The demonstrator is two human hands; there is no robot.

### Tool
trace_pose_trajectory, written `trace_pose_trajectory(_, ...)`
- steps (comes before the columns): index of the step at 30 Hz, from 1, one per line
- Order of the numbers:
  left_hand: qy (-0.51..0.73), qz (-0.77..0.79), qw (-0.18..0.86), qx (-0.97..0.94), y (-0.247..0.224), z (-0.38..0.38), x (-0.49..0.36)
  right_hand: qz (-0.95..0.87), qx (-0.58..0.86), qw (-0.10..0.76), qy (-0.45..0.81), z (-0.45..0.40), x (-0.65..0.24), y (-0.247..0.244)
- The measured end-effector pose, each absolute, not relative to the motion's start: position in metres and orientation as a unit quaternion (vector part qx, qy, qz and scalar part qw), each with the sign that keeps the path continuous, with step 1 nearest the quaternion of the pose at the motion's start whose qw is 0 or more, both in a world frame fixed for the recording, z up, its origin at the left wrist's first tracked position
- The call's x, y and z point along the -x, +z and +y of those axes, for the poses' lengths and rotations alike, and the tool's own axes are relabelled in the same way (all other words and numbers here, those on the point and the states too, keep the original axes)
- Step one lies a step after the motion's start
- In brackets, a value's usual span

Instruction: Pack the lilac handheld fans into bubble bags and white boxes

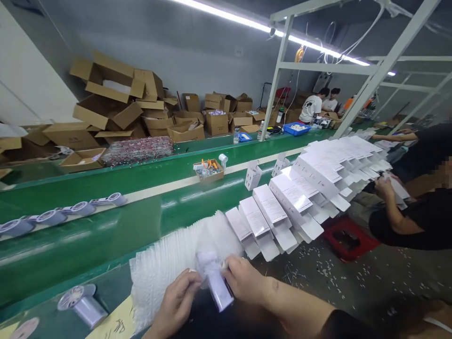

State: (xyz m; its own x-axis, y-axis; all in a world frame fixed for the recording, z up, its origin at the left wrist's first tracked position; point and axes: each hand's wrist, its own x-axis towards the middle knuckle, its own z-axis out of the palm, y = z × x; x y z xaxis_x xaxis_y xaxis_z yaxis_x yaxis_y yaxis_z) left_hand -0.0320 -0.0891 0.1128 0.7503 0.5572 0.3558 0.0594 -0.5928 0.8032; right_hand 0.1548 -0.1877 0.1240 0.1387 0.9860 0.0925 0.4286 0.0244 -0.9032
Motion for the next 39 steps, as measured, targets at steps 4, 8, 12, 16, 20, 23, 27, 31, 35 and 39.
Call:
trace_pose_trajectory(4,0.228,0.159,0.549,-0.788,0.125,-0.096,0.038,-0.64,0.573,0.35,0.375,-0.203,-0.162,0.159)
trace_pose_trajectory(8,0.275,0.245,0.731,-0.574,0.133,-0.079,0.037,-0.518,0.549,0.442,0.484,-0.193,-0.162,0.18)
trace_pose_trajectory(12,0.337,0.298,0.729,-0.515,0.149,-0.058,0.039,-0.514,0.545,0.446,0.49,-0.181,-0.163,0.188)
trace_pose_trajectory(16,0.348,0.297,0.62,-0.638,0.172,-0.049,0.046,-0.472,0.565,0.514,0.442,-0.168,-0.162,0.189)
trace_pose_trajectory(20,0.293,0.22,0.519,-0.772,0.176,-0.045,0.038,-0.427,0.478,0.553,0.532,-0.156,-0.146,0.187)
trace_pose_trajectory(23,0.208,0.194,0.491,-0.824,0.161,-0.046,0.021,-0.389,0.429,0.558,0.594,-0.152,-0.133,0.181)
trace_pose_trajectory(27,0.267,0.284,0.49,-0.78,0.139,-0.043,0.015,-0.203,0.512,0.654,0.518,-0.164,-0.148,0.151)
trace_pose_trajectory(31,0.345,0.389,0.588,-0.619,0.132,-0.026,0.032,0.044,0.647,0.679,0.344,-0.185,-0.184,0.097)
trace_pose_trajectory(35,0.387,0.434,0.67,-0.461,0.129,-0.009,0.046,0.103,0.614,0.707,0.337,-0.181,-0.193,0.054)
trace_pose_trajectory(39,0.394,0.477,0.706,-0.344,0.119,0.005,0.062,0.088,0.559,0.768,0.299,-0.168,-0.168,0.045)
